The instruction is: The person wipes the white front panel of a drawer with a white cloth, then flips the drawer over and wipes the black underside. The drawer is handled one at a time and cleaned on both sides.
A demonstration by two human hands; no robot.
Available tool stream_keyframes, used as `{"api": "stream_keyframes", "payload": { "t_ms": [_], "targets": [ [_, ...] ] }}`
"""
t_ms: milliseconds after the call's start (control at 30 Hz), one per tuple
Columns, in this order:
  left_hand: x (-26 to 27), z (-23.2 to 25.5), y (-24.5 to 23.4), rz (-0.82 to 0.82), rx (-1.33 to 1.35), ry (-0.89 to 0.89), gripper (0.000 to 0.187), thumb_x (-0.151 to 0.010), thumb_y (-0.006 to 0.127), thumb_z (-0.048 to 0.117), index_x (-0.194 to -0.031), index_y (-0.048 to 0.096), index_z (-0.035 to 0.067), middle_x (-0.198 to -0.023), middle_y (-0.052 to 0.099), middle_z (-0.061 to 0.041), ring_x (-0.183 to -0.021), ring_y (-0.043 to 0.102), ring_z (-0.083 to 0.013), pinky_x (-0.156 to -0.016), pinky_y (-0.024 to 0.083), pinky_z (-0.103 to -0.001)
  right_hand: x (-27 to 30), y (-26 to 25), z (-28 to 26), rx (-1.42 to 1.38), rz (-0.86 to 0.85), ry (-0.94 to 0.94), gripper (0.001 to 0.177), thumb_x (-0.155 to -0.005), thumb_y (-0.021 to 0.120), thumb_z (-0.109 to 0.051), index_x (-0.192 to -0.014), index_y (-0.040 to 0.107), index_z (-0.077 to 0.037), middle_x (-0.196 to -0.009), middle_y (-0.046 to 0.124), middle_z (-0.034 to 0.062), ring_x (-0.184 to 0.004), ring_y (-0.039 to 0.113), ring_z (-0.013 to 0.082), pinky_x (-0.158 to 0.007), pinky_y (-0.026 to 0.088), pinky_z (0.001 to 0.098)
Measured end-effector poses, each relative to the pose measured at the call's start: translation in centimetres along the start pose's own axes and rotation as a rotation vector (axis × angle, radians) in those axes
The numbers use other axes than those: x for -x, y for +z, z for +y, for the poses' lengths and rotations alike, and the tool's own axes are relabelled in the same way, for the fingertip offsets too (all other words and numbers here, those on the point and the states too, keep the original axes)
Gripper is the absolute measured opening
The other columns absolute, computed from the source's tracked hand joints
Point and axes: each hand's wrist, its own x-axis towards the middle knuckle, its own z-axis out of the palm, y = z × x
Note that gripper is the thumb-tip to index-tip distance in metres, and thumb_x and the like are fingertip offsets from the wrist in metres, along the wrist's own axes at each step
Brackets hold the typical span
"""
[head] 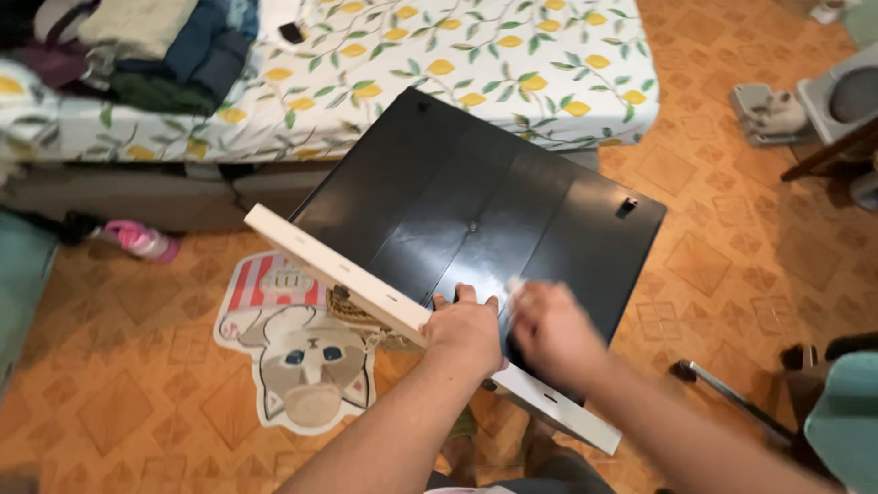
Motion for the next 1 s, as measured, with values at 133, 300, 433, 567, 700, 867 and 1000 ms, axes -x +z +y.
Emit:
{"api": "stream_keyframes", "payload": {
  "t_ms": [133,300,433,567,700,867,1000],
  "targets": [
    [-0.2,0.0,0.2,-0.011,-0.004,0.008,0.095,-0.079,0.089,0.04,-0.157,0.036,0.028,-0.168,0.017,-0.015,-0.152,0.023,-0.0479,-0.11,0.045,-0.059,0.1,-1.4,0.8,0.035,-0.049,0.17,0.019,-0.077,0.07,-0.005,-0.094,0.08,-0.008,-0.104,0.073,0.017,-0.091,0.066,0.0374,-0.082,0.054,0.0446],
    [-0.3,0.1,0.1,-0.008,-0.03,0.014,0.095,-0.08,0.088,0.039,-0.158,0.035,0.026,-0.169,0.015,-0.018,-0.152,0.022,-0.0488,-0.11,0.045,-0.06,-3.4,-3.2,4.7,0.212,-0.123,0.516,0.015,-0.089,0.069,-0.009,-0.1,0.079,-0.009,-0.102,0.072,0.0159,-0.1,0.066,0.0332,-0.091,0.054,0.0424],
    [-0.1,0.0,0.2,0.002,0.004,0.007,0.091,-0.08,0.088,0.037,-0.156,0.039,0.026,-0.169,0.017,-0.015,-0.152,0.023,-0.0473,-0.111,0.045,-0.06,-1.6,-0.6,-0.7,0.216,-0.394,0.132,0.027,-0.07,0.069,0.0,-0.094,0.077,-0.01,-0.106,0.07,0.0102,-0.101,0.064,0.0329,-0.091,0.054,0.0403],
    [0.1,0.0,-0.1,0.0,0.016,0.004,0.089,-0.08,0.088,0.036,-0.155,0.04,0.027,-0.168,0.018,-0.014,-0.152,0.024,-0.0474,-0.111,0.045,-0.06,-1.3,-2.3,1.7,0.15,-0.356,-0.048,0.042,-0.068,0.07,-0.001,-0.108,0.076,-0.01,-0.109,0.069,0.0124,-0.102,0.065,0.0347,-0.088,0.055,0.0423],
    [0.6,0.2,-0.7,-0.012,0.004,0.001,0.087,-0.08,0.088,0.037,-0.154,0.044,0.025,-0.167,0.022,-0.016,-0.151,0.027,-0.0474,-0.111,0.045,-0.058,-5.5,-4.1,6.3,0.302,-0.392,0.314,0.028,-0.077,0.07,-0.006,-0.104,0.076,-0.01,-0.107,0.066,0.0151,-0.101,0.064,0.0361,-0.089,0.055,0.045],
    [-1.4,0.4,-1.2,0.001,0.004,-0.013,0.054,-0.088,0.074,0.021,-0.141,0.06,0.018,-0.159,0.04,-0.015,-0.143,0.044,-0.0432,-0.107,0.05,-0.054,-3.5,-1.7,-1.0,0.397,-0.441,0.407,0.027,-0.067,0.066,0.003,-0.094,0.069,-0.001,-0.109,0.061,0.0197,-0.097,0.063,0.0391,-0.083,0.057,0.0446],
    [-3.6,1.2,-0.4,0.174,-0.059,0.034,0.035,-0.095,0.065,0.021,-0.127,0.069,0.009,-0.144,0.053,-0.021,-0.137,0.046,-0.045,-0.105,0.047,-0.056,-1.9,-2.5,-3.8,0.044,-0.35,0.369,0.023,-0.076,0.062,0.001,-0.097,0.071,-0.005,-0.107,0.063,0.0165,-0.101,0.065,0.0388,-0.088,0.055,0.0456]
  ]
}}
